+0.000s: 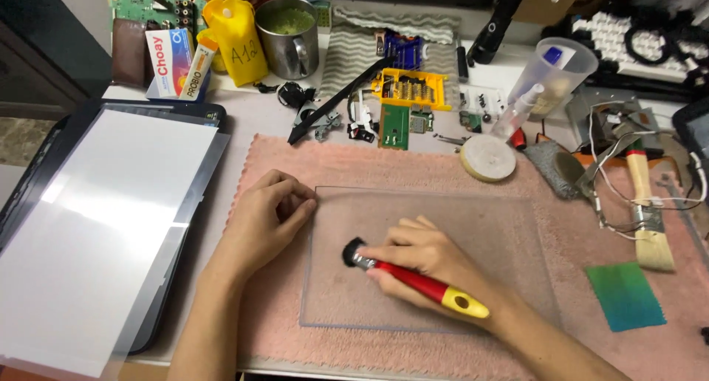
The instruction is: The person uses a brush to clean a rectangular transparent screen placed on a pink towel. The person holds the screen with one hand while sweeping the brush across its surface with the other hand.
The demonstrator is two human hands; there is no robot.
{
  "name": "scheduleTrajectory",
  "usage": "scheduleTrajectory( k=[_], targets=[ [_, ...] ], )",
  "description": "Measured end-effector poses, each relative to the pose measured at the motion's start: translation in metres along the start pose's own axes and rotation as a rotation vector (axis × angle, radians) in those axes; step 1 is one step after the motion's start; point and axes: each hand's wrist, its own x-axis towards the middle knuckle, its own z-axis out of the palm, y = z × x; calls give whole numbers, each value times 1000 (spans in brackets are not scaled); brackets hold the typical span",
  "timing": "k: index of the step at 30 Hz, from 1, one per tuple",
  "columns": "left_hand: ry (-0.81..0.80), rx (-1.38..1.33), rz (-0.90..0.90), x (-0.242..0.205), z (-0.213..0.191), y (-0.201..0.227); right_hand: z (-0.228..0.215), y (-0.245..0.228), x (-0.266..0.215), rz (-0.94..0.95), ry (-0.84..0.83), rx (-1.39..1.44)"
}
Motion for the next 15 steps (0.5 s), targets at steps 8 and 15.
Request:
scheduleTrajectory(
  k=[8, 15],
  targets=[
    [4, 3, -18, -2, -2, 3, -3, 8, -23, -106, -116, 7],
    [-9, 12, -25, -2, -4, 7, 14, -22, -12, -143, -120, 118]
  ],
)
